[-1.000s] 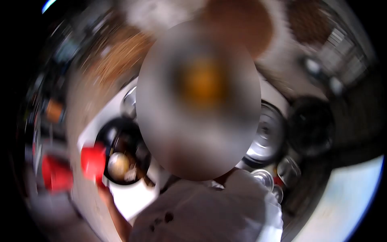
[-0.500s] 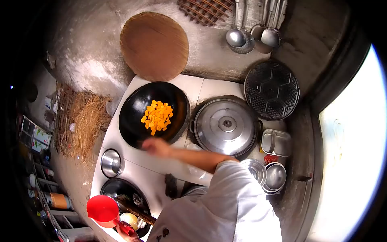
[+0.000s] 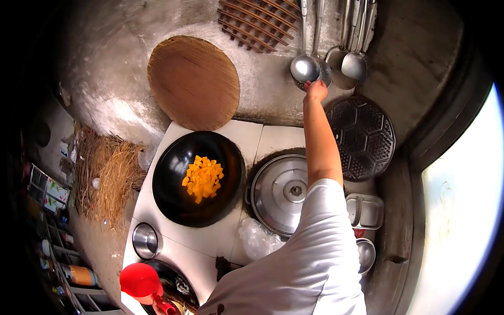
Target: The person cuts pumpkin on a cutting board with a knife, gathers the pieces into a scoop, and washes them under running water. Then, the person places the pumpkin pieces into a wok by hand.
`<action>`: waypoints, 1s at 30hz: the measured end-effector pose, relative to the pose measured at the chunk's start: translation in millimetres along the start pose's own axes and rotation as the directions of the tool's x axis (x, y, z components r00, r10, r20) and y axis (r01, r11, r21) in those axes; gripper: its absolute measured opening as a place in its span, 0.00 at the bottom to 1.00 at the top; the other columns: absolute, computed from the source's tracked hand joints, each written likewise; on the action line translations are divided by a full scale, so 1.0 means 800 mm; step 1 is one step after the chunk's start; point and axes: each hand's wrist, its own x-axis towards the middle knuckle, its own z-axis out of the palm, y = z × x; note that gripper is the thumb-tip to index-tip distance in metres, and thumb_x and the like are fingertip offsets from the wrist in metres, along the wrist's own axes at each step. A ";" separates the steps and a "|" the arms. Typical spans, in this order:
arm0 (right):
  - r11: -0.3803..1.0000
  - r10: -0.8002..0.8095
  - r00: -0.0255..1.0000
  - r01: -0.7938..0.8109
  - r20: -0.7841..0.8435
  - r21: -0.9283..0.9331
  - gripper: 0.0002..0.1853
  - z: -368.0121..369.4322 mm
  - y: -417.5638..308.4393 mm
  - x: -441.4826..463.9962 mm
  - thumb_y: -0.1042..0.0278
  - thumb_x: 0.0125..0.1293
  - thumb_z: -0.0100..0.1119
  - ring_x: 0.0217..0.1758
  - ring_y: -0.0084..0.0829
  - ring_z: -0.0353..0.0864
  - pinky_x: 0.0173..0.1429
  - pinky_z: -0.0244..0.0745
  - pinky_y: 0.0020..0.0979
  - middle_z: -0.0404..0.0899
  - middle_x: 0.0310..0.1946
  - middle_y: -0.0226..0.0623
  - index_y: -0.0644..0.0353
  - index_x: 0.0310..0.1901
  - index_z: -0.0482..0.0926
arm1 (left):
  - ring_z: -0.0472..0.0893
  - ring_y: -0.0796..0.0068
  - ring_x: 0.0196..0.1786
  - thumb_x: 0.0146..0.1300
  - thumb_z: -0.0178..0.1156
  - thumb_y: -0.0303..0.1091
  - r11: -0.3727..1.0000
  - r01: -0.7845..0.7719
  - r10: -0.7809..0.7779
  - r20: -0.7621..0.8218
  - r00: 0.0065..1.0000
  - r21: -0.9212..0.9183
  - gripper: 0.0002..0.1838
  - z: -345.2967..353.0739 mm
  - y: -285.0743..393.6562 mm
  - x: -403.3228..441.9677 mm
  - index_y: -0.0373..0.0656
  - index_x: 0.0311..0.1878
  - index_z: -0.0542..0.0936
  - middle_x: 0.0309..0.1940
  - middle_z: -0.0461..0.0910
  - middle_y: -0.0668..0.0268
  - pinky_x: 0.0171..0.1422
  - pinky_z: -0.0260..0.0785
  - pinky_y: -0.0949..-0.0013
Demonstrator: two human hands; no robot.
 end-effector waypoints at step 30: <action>0.438 0.868 0.011 -0.489 0.497 -0.754 0.09 -0.224 0.026 -0.613 0.63 0.63 0.53 0.24 0.16 0.68 0.28 0.67 0.19 0.76 0.32 0.26 0.56 0.41 0.77 | 0.66 0.86 0.17 0.60 0.55 0.37 0.524 0.287 -0.393 0.071 0.917 -0.802 0.07 -0.020 0.062 -0.074 0.46 0.39 0.73 0.22 0.71 0.72 0.16 0.57 0.84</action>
